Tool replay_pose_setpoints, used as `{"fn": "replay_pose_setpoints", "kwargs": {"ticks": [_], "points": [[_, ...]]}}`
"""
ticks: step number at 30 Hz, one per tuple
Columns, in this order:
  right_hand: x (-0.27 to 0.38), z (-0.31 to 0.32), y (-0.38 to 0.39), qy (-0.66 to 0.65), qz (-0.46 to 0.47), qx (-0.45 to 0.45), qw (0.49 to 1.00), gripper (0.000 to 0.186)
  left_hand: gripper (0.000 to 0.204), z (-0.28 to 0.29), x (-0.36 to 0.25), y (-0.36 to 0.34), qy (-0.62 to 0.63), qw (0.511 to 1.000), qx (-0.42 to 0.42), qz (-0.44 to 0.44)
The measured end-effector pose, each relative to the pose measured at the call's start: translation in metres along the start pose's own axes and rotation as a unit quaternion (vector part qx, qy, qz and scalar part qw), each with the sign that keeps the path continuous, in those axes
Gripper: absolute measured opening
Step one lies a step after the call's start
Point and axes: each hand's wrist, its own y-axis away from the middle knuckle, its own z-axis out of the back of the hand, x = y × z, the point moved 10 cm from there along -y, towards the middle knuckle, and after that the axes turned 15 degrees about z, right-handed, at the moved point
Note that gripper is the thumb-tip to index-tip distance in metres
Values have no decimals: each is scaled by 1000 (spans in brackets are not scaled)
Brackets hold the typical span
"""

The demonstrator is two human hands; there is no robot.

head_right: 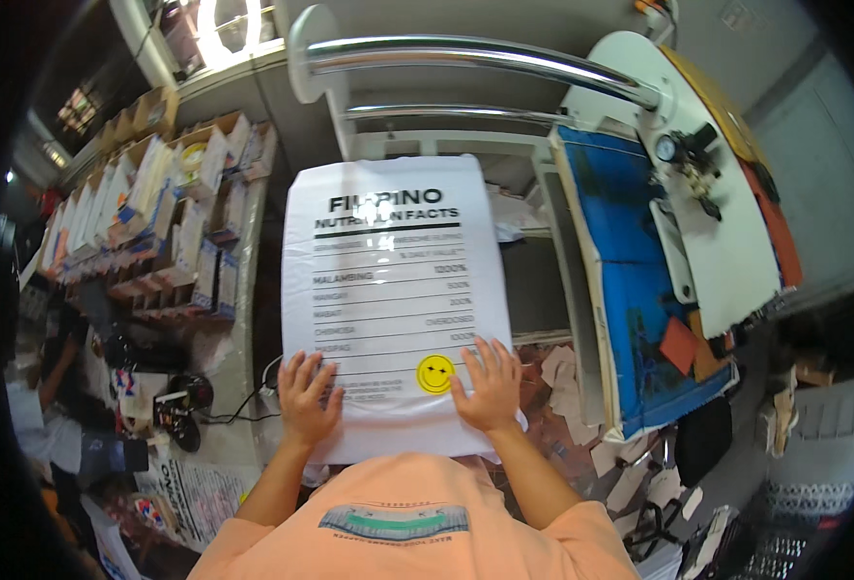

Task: The person repeatedly places white t-shirts onto a heat press machine, aligns them, and operates the press to apply a graphic. They then remove the printed shirts and stack them on a nearby table.

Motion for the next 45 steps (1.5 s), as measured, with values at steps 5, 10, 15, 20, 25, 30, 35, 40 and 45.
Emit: {"fn": "replay_pose_setpoints", "kwargs": {"ticks": [5, 10, 15, 20, 25, 30, 35, 40, 45], "points": [[1, 1, -10, 4, -4, 1, 1000, 45, 41, -2, 4, -6, -19, 1000, -6, -10], [0, -2, -10, -8, -9, 1, 1000, 45, 40, -1, 5, -6, -4, 1000, -13, -15], [6, 2, -14, 9, 4, 3, 1000, 45, 40, 2, 6, -6, 0, 1000, -13, -15], [5, 2, -15, 4, 5, 1, 1000, 43, 41, 1, 6, -7, 5, 1000, -1, -7], [0, 5, -32, -14, -18, 31, 999, 35, 35, 11, -4, -24, -7, 998, 43, 34], [-141, -30, -56, -152, -232, -120, 953, 47, 29, -2, 83, -112, 191, 971, -55, 132], [-175, -160, -68, -690, -496, 57, 524, 68, 89, -138, 138, -150, 631, 513, 374, 445], [-230, -159, -121, -826, -357, -174, 401, 69, 96, -130, 130, -214, 811, 432, 313, 241], [-287, -120, -149, -775, -288, -328, 457, 46, 66, -115, 264, -265, 773, 571, 99, 257]]}}
